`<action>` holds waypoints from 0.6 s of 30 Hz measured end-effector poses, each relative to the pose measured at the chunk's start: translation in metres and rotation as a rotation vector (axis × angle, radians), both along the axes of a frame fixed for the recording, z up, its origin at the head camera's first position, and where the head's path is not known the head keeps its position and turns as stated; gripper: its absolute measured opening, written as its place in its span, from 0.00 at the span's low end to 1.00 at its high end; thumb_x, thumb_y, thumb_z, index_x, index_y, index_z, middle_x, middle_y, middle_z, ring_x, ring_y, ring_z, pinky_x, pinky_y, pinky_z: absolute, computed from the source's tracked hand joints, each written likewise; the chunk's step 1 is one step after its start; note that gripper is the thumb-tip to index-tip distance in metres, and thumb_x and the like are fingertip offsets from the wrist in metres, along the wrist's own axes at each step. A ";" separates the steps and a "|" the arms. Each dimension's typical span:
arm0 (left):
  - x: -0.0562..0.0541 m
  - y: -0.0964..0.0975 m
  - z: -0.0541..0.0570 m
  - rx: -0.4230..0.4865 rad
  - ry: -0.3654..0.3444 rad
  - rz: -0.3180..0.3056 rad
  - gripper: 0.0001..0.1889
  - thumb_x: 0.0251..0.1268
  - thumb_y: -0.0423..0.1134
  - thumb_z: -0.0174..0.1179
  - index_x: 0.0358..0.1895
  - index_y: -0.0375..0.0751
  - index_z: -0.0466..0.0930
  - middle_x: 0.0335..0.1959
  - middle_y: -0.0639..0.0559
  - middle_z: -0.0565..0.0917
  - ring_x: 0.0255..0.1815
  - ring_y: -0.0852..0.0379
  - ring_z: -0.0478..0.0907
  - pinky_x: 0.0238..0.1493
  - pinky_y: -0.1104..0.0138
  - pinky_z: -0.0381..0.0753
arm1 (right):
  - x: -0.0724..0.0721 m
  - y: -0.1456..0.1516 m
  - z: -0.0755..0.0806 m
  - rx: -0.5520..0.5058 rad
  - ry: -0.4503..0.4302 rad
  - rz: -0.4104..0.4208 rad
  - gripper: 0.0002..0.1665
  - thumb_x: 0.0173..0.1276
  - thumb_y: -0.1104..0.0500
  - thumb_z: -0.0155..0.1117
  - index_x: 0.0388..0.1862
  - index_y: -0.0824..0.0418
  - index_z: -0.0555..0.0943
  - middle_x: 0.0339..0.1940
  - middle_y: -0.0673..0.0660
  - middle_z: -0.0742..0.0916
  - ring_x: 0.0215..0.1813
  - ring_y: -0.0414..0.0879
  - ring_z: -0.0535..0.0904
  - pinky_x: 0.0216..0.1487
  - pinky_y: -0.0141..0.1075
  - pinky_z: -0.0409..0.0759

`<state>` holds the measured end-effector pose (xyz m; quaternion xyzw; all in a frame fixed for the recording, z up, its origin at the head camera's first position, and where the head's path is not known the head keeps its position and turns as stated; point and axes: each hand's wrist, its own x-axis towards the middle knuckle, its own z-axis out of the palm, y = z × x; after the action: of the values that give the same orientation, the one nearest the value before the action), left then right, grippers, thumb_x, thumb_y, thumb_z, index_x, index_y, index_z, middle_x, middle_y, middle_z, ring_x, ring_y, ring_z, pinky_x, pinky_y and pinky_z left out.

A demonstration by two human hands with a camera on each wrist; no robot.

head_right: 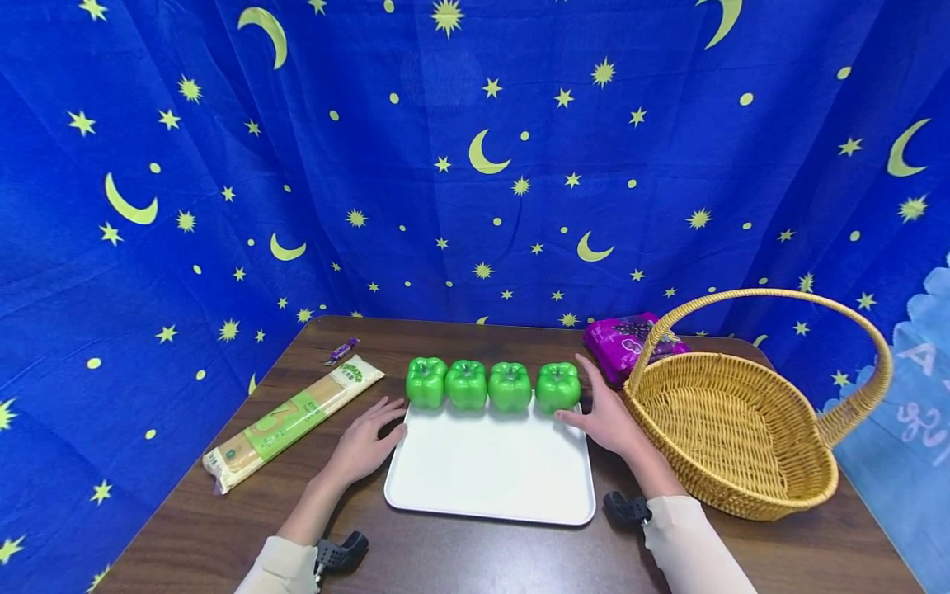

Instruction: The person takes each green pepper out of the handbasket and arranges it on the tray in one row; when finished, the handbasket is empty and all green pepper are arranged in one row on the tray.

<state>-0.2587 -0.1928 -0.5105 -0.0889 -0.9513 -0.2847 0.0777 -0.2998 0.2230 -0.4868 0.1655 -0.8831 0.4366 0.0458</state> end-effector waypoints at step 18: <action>-0.001 0.000 -0.005 -0.001 0.016 0.000 0.20 0.69 0.51 0.55 0.58 0.47 0.80 0.65 0.54 0.73 0.72 0.49 0.59 0.68 0.46 0.57 | 0.046 0.001 0.019 0.061 0.010 -0.039 0.63 0.60 0.43 0.70 0.79 0.53 0.38 0.71 0.71 0.62 0.68 0.69 0.62 0.62 0.64 0.63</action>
<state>-0.2601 -0.1925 -0.5158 -0.0913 -0.9507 -0.2837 0.0854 -0.2540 0.2240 -0.4678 0.1518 -0.8989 0.4075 0.0536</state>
